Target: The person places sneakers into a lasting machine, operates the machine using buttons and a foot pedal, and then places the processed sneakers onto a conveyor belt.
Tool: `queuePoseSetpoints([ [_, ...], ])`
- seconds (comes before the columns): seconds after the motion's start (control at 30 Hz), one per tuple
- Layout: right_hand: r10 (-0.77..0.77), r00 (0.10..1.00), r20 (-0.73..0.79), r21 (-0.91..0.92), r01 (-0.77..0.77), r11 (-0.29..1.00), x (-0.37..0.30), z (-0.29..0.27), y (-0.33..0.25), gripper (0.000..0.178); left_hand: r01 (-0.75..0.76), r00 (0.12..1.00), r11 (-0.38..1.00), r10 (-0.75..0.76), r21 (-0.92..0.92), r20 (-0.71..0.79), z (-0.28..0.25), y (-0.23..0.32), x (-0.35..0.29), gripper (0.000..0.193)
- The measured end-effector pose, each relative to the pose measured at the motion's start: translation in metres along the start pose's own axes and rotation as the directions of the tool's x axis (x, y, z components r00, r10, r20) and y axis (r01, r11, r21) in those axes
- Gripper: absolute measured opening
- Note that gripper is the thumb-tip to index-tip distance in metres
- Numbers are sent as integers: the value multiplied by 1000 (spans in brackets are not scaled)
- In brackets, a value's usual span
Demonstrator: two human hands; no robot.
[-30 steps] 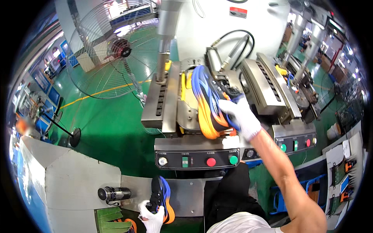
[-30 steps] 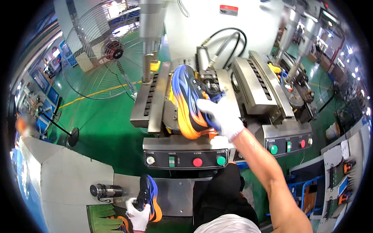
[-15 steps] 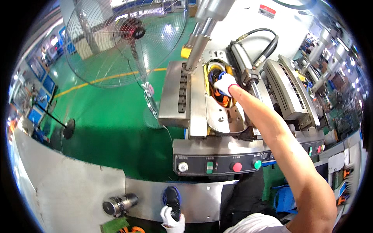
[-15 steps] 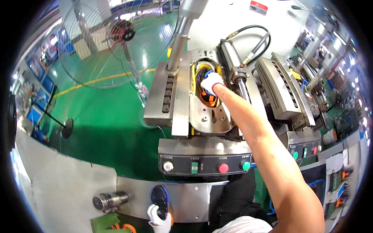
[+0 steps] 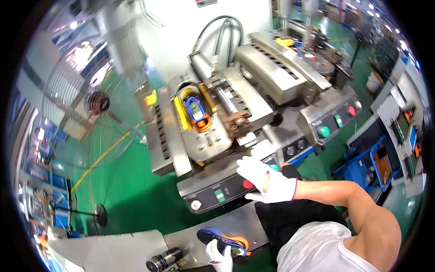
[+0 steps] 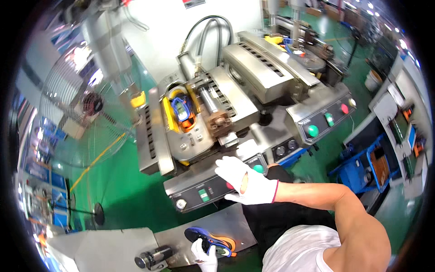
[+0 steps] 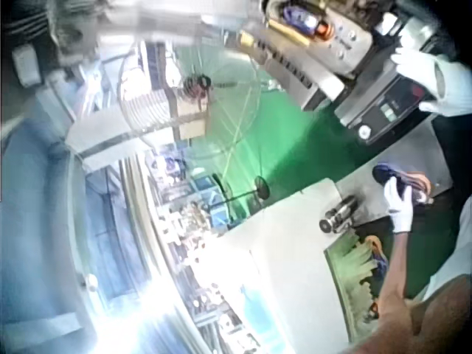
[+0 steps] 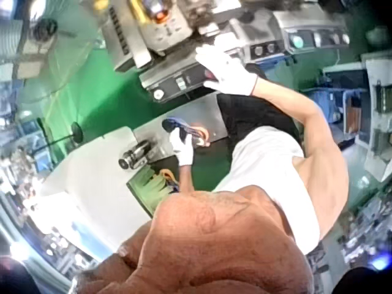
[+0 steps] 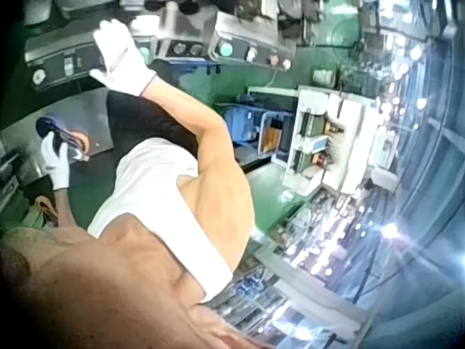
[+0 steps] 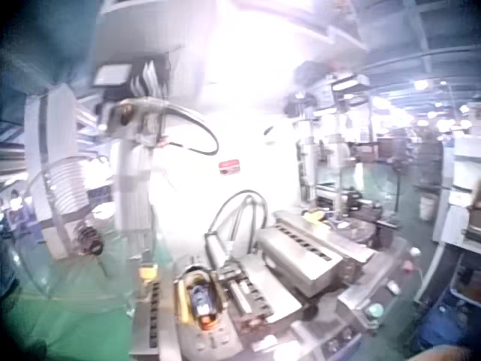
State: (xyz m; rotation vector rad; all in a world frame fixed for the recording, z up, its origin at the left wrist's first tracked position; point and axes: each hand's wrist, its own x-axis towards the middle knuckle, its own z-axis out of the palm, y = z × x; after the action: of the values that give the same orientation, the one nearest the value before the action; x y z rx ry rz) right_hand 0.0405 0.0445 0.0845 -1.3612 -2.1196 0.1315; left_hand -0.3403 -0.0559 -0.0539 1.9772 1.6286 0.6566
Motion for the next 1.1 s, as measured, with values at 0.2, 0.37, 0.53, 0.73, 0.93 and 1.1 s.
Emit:
queuePoseSetpoints([
  [0.2,83,993,79,-232,-63,971,-72,80,82,105,-288,950,957,285,8,129,-10,14,58,16],
  [0.37,85,985,151,353,-134,926,-145,-7,8,113,-273,951,953,289,-134,112,-2,134,67,15],
  [0.53,348,888,299,526,-458,717,-244,-49,-32,115,-499,781,817,568,-287,260,59,293,77,17],
  [0.73,661,583,-473,476,-462,748,-330,-128,-39,102,-660,309,380,923,-647,227,159,472,66,37],
  [0.93,663,-310,-681,732,-270,625,-443,-219,39,54,-582,-66,-8,997,-813,37,193,591,-6,65],
  [1.1,339,-386,-858,479,-839,257,-523,-389,189,84,-465,-79,201,961,-862,266,235,523,-31,64],
])
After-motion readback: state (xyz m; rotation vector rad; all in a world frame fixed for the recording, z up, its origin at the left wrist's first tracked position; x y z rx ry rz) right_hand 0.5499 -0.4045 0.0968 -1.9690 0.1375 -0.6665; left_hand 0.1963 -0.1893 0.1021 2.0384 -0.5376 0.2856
